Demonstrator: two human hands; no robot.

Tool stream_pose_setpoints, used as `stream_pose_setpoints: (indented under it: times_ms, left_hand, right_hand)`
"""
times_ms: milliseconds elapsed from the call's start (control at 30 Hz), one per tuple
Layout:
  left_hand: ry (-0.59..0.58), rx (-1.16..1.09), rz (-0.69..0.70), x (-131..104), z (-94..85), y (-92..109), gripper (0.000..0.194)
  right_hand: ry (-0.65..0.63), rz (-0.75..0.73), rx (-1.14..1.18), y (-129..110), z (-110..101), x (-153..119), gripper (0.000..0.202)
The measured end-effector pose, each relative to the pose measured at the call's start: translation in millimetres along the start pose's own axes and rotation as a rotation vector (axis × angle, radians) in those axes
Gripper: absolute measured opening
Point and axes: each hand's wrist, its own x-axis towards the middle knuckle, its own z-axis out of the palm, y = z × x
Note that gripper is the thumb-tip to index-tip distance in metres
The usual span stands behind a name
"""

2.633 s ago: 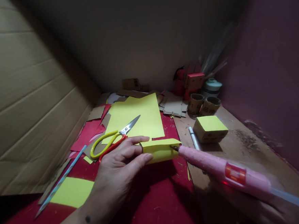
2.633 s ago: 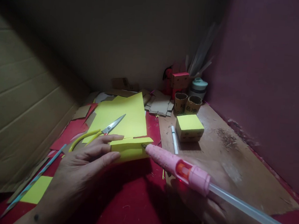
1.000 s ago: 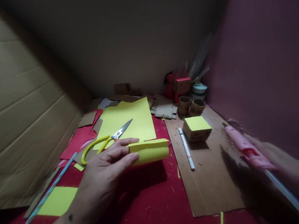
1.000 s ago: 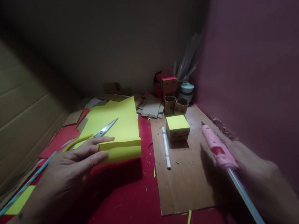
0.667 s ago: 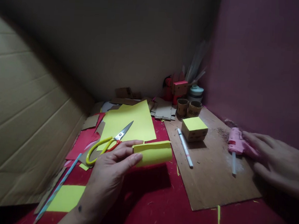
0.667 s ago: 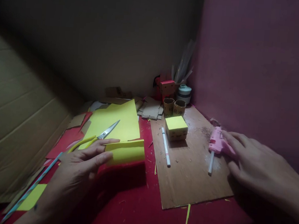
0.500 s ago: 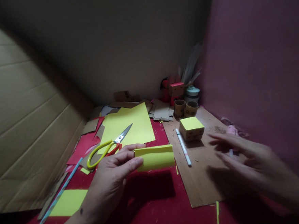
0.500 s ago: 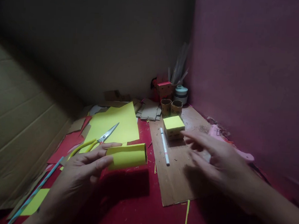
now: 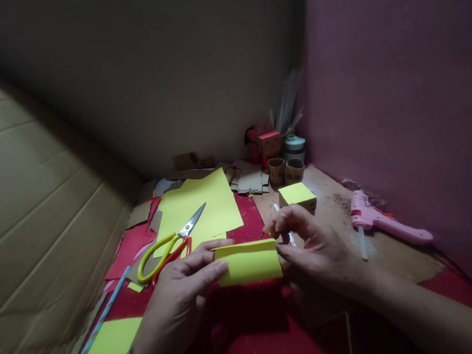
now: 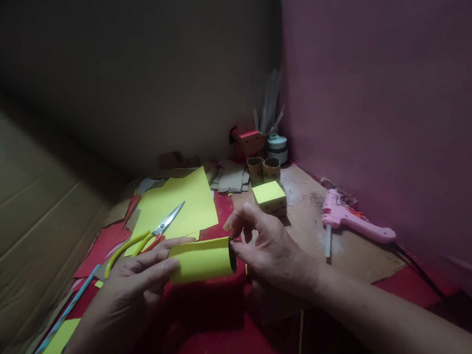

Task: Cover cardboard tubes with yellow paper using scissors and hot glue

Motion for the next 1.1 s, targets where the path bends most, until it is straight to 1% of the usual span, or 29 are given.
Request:
stream_pose_setpoints:
  times_ms: [133, 267, 367, 433, 567, 667, 833, 1100]
  left_hand:
    - [0.001, -0.027, -0.014, 2.7, -2.5, -1.6, 0.011]
    - [-0.001, -0.03, -0.035, 6.3, -3.1, -3.1, 0.011]
    - [-0.024, -0.038, -0.054, 8.4, -2.9, -4.8, 0.012]
    - [-0.019, -0.036, -0.061, 9.4, -3.0, -6.1, 0.012]
    - [0.01, -0.026, -0.067, 10.5, -4.3, -8.1, 0.014]
    - [0.0, -0.035, -0.081, 10.2, -5.0, -8.3, 0.009]
    - [-0.005, -0.037, -0.091, 9.1, -4.1, -7.4, 0.012]
    - [-0.036, -0.043, -0.088, 9.4, -4.3, -9.6, 0.012]
  right_hand:
    - [0.037, 0.079, 0.002, 1.6, 1.9, 0.9, 0.02]
    - [-0.001, 0.178, 0.152, -0.2, 3.9, 1.4, 0.019]
    - [-0.026, 0.203, 0.198, -0.8, 4.4, 1.6, 0.02]
    - [-0.026, 0.179, 0.18, -1.1, 3.8, 2.1, 0.021]
    - [-0.037, 0.084, 0.158, -1.0, 2.2, 2.2, 0.022]
    - [-0.051, 0.053, 0.108, 0.1, 2.0, 0.2, 0.024]
    - [-0.063, -0.031, 0.127, 2.2, 2.4, -2.5, 0.024]
    - [-0.093, -0.057, 0.088, 2.6, 3.1, -5.3, 0.026]
